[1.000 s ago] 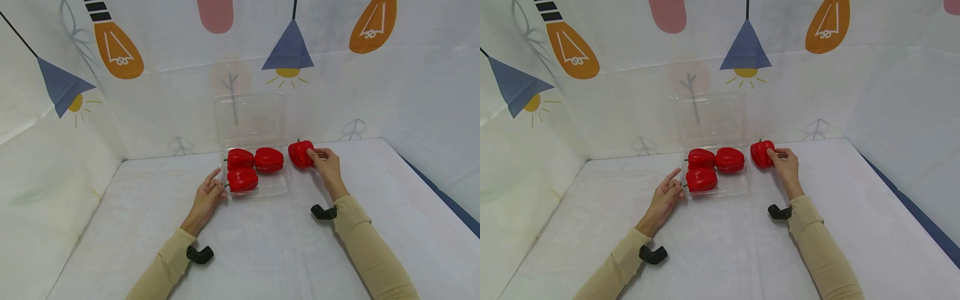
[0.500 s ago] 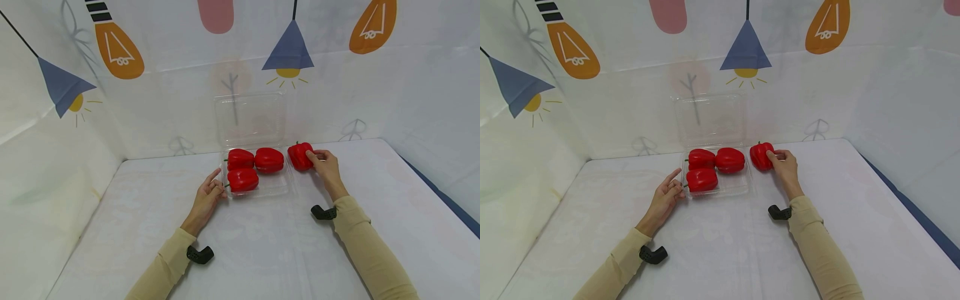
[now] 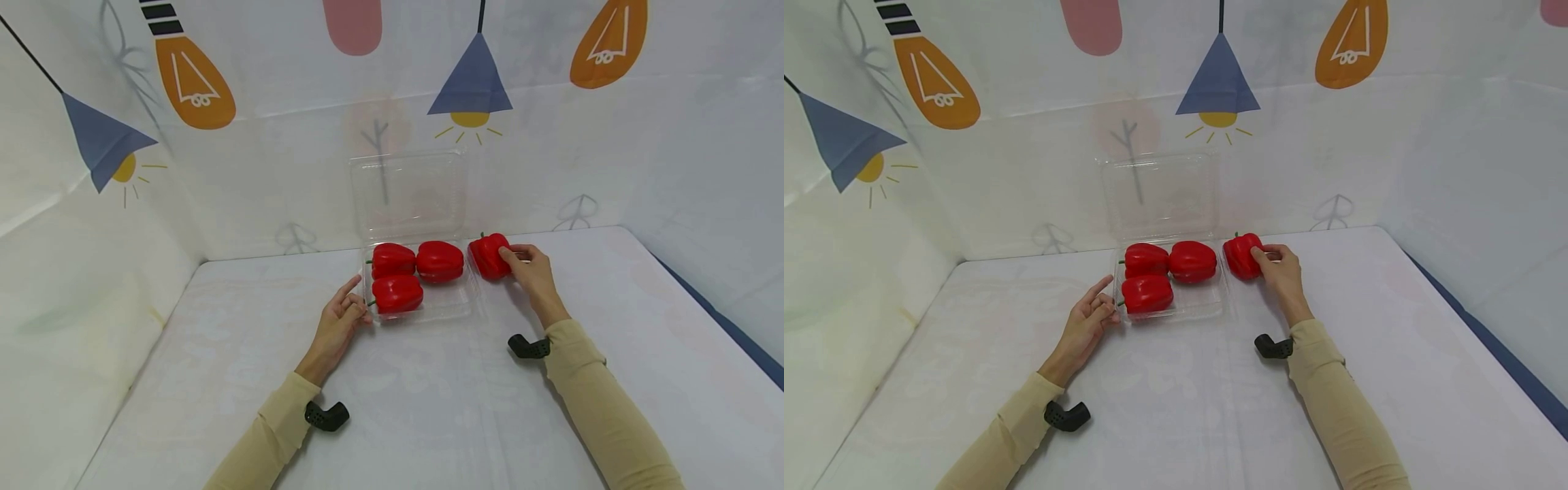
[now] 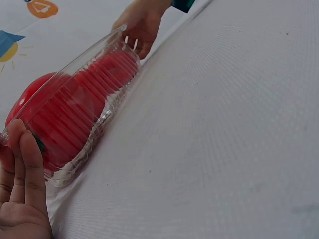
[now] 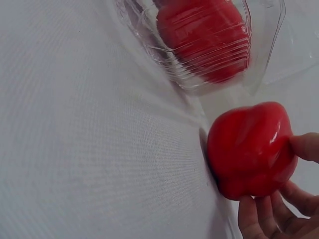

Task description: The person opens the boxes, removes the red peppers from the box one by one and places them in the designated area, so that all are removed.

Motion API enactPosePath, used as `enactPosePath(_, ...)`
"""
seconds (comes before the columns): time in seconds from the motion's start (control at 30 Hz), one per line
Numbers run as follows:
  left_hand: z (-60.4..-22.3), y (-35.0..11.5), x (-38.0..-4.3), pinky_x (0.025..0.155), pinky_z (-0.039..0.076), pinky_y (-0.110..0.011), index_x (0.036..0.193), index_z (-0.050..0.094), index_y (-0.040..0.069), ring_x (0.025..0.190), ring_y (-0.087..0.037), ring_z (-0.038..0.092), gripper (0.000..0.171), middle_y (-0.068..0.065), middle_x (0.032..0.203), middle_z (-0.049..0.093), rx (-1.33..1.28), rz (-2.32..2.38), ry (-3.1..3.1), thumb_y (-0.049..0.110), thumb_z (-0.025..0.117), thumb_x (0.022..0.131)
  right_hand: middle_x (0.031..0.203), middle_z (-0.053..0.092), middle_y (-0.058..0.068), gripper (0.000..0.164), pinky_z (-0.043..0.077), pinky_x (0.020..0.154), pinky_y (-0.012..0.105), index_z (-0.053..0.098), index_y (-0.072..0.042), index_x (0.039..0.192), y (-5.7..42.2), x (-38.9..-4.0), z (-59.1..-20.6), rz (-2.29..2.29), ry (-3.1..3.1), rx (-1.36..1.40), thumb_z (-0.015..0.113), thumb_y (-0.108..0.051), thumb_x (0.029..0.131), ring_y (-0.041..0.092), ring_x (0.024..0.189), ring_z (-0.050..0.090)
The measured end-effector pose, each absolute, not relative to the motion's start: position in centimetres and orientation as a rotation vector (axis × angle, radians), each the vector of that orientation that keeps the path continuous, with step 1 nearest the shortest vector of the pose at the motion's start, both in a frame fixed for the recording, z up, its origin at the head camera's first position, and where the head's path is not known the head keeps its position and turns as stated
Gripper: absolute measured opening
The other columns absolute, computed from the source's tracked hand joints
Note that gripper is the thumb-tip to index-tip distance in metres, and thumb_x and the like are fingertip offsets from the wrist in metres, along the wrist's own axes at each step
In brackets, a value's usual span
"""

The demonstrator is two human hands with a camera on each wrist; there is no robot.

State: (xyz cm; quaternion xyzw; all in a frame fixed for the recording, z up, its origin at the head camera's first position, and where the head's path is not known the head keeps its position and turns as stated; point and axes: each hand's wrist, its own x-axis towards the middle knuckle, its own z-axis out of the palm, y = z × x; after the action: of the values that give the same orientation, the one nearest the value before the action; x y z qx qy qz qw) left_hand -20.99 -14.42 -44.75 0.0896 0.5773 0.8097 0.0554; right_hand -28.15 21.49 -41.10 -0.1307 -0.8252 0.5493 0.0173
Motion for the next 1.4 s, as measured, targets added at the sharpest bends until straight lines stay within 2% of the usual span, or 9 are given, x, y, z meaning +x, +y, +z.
enactPosePath(0.13,-44.82,-14.45,-21.05,0.074,0.055,-0.02,0.148,0.027,0.01,0.072,-0.009,0.06,0.059,0.003,0.086,0.052,0.28,2.449,1.754,-0.003,0.046,0.093,0.136,0.044,0.018,0.062,0.05,0.094,0.034,0.041,-0.006,0.138,21.5,-28.23,-41.14,1.697,-2.583,-0.389,0.049,-0.048,0.093,0.031,0.119,0.048)
enactPosePath(0.33,-44.8,-14.4,-20.99,0.075,0.055,-0.02,0.147,0.028,0.012,0.072,-0.009,0.06,0.059,0.004,0.085,0.053,0.264,2.454,1.754,-0.003,0.047,0.093,0.134,0.045,0.018,0.059,0.05,0.096,0.038,0.042,-0.006,0.137,21.42,-28.26,-41.2,1.683,-2.598,-0.36,0.05,-0.045,0.093,0.031,0.118,0.048)
enactPosePath(0.67,-44.78,-14.39,-20.83,0.072,0.056,-0.021,0.147,0.03,0.013,0.072,-0.008,0.062,0.058,0.003,0.086,0.054,0.23,2.459,1.744,-0.002,0.048,0.094,0.131,0.046,0.02,0.049,0.051,0.086,0.028,0.043,-0.005,0.136,21.41,-28.2,-40.94,1.659,-2.611,-0.332,0.048,-0.031,0.094,0.032,0.116,0.049)
enactPosePath(0.93,-44.82,-14.41,-20.82,0.071,0.056,-0.021,0.148,0.027,0.012,0.071,-0.008,0.062,0.059,0.004,0.085,0.055,0.252,2.459,1.729,-0.001,0.048,0.094,0.131,0.046,0.022,0.051,0.053,0.089,0.035,0.041,-0.003,0.136,21.35,-28.18,-41.07,1.655,-2.615,-0.317,0.049,-0.031,0.095,0.032,0.113,0.051)
enactPosePath(1.23,-44.79,-14.37,-20.88,0.071,0.056,-0.02,0.149,0.023,0.009,0.071,-0.009,0.062,0.062,0.003,0.084,0.054,0.229,2.443,1.731,-0.001,0.049,0.094,0.128,0.046,0.022,0.055,0.055,0.074,0.02,0.039,-0.002,0.136,21.51,-28.17,-41.26,1.647,-2.621,-0.285,0.05,-0.036,0.094,0.029,0.105,0.054)
enactPosePath(1.4,-44.68,-14.42,-20.96,0.07,0.056,-0.02,0.149,0.025,0.009,0.071,-0.008,0.062,0.06,0.003,0.084,0.055,0.218,2.436,1.711,-0.002,0.047,0.094,0.128,0.045,0.022,0.058,0.054,0.073,0.019,0.037,-0.002,0.137,21.47,-28.23,-41.28,1.637,-2.629,-0.284,0.049,-0.038,0.094,0.029,0.106,0.053)
